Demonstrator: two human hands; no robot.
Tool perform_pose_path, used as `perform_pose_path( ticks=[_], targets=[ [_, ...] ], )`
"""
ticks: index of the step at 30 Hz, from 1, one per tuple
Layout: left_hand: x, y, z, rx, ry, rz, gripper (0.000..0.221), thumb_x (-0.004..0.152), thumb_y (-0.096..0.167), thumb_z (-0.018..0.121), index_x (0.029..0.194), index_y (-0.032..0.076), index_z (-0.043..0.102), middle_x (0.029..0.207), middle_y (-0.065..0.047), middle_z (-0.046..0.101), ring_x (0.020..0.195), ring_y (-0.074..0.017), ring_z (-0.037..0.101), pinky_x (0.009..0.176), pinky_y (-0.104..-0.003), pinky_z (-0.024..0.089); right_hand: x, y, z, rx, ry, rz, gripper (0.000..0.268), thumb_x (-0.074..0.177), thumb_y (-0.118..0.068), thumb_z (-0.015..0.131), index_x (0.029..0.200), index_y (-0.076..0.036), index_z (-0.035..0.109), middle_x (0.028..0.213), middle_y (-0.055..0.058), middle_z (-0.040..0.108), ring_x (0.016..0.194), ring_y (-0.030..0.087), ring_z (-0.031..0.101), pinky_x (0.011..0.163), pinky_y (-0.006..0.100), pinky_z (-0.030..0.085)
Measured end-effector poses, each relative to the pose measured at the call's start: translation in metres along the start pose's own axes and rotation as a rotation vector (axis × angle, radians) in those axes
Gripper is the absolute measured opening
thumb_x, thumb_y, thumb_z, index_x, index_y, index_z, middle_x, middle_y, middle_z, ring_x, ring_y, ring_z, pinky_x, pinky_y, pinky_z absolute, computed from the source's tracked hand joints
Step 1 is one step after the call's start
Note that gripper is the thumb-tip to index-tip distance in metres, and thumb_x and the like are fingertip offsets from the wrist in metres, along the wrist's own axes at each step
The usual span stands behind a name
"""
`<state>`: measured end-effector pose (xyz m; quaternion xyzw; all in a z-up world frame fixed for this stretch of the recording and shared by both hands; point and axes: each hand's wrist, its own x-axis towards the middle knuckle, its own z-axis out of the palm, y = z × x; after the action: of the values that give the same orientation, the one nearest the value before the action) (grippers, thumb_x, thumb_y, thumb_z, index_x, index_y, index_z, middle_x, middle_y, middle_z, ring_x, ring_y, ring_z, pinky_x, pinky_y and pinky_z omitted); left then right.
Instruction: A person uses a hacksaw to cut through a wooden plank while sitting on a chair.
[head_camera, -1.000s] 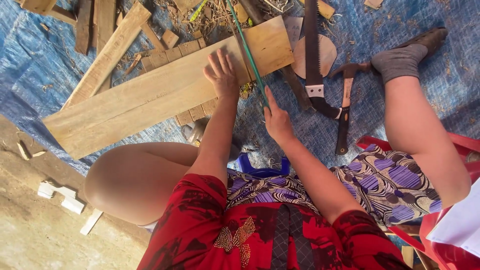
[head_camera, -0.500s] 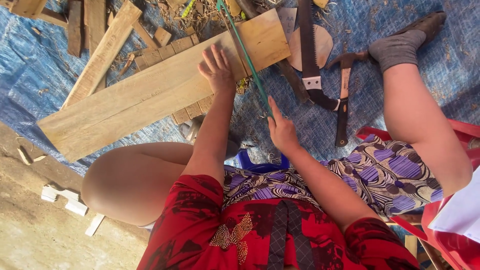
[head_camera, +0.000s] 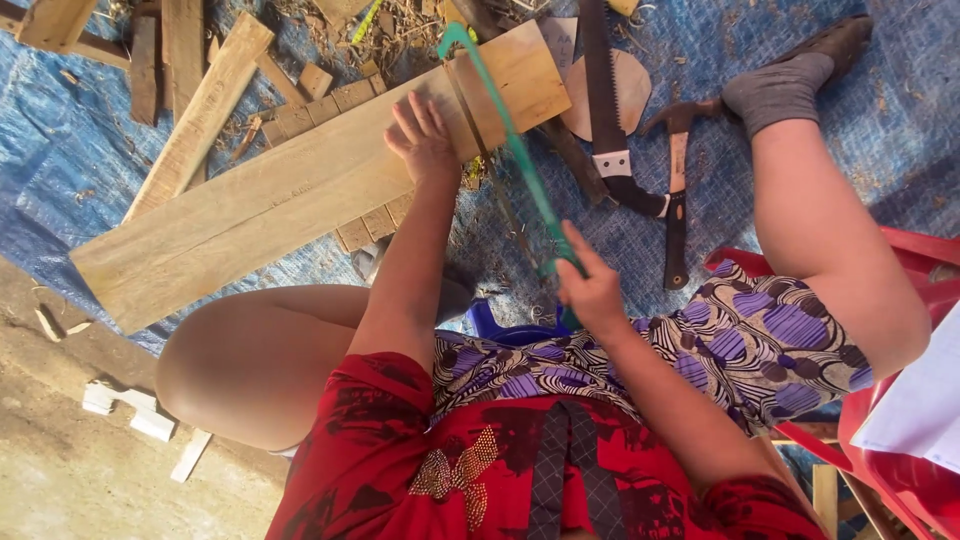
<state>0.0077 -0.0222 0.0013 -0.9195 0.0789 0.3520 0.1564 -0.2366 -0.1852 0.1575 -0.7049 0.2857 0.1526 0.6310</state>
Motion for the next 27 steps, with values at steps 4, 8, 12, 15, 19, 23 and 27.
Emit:
perform_pose_path(
  ticks=[4,8,12,15,19,23,27],
  targets=[
    [-0.019,-0.008,-0.031,0.031,-0.057,0.007,0.105,0.101,0.029,0.067,0.165,0.007,-0.012,0.168,-0.021,-0.019,0.154,-0.0495,-0.008,0.121,-0.069,0.021,-0.023,-0.010,-0.035,0.041,0.114,-0.110,0.060,0.106,-0.006,0.054,0.160,-0.027,0.040,0.082,0.000,0.059,0.058,0.010,0.053,0.058,0.024,0.060],
    [-0.028,-0.021,-0.058,-0.073,-0.141,0.063,0.113,0.094,0.034,0.073,0.165,0.007,-0.011,0.170,-0.021,-0.017,0.155,-0.0488,-0.006,0.120,-0.070,0.020,-0.035,-0.028,-0.058,0.029,0.353,-0.170,0.060,0.108,-0.001,0.050,0.161,-0.025,0.038,0.124,0.006,0.055,0.064,0.012,0.054,0.065,0.027,0.060],
    [-0.028,-0.035,-0.083,-0.247,-0.184,0.131,0.092,0.099,0.010,0.057,0.165,0.006,-0.007,0.171,-0.022,-0.010,0.155,-0.0503,-0.001,0.122,-0.070,0.015,-0.031,0.003,-0.078,0.138,0.407,-0.231,0.061,0.110,-0.003,0.051,0.166,-0.021,0.035,0.077,0.001,0.047,0.057,0.012,0.043,0.065,0.031,0.054],
    [-0.025,-0.038,-0.086,-0.231,-0.122,0.159,0.081,0.104,0.013,0.050,0.165,0.006,-0.003,0.170,-0.024,0.000,0.152,-0.0533,0.010,0.119,-0.069,0.024,-0.044,-0.020,-0.066,0.015,0.367,-0.137,0.061,0.108,-0.003,0.049,0.165,-0.018,0.033,0.088,0.001,0.046,0.063,0.013,0.050,0.070,0.031,0.059],
    [-0.007,-0.027,-0.059,-0.065,0.013,0.112,0.072,0.107,0.019,0.052,0.164,0.005,0.010,0.168,-0.020,0.015,0.147,-0.0486,0.030,0.111,-0.051,0.046,-0.053,-0.016,-0.064,-0.038,0.221,-0.234,0.062,0.105,-0.002,0.053,0.164,-0.010,0.036,0.072,0.002,0.050,0.059,0.012,0.048,0.069,0.032,0.059],
    [0.000,-0.019,-0.035,-0.022,0.117,0.118,0.069,0.110,0.035,0.044,0.163,0.001,0.014,0.167,-0.023,0.019,0.146,-0.0510,0.030,0.112,-0.053,0.045,-0.052,-0.033,-0.059,-0.131,0.079,-0.172,0.064,0.102,-0.008,0.056,0.163,-0.017,0.038,0.076,0.003,0.057,0.064,0.013,0.052,0.068,0.031,0.056],
    [-0.001,-0.015,-0.023,-0.004,0.152,0.123,0.074,0.109,0.037,0.048,0.163,0.000,0.013,0.167,-0.024,0.018,0.146,-0.0527,0.030,0.113,-0.054,0.043,-0.041,-0.047,-0.053,-0.270,-0.015,-0.173,0.062,0.103,-0.010,0.054,0.162,-0.019,0.039,0.078,0.005,0.058,0.065,0.015,0.054,0.064,0.032,0.053]
  ],
)
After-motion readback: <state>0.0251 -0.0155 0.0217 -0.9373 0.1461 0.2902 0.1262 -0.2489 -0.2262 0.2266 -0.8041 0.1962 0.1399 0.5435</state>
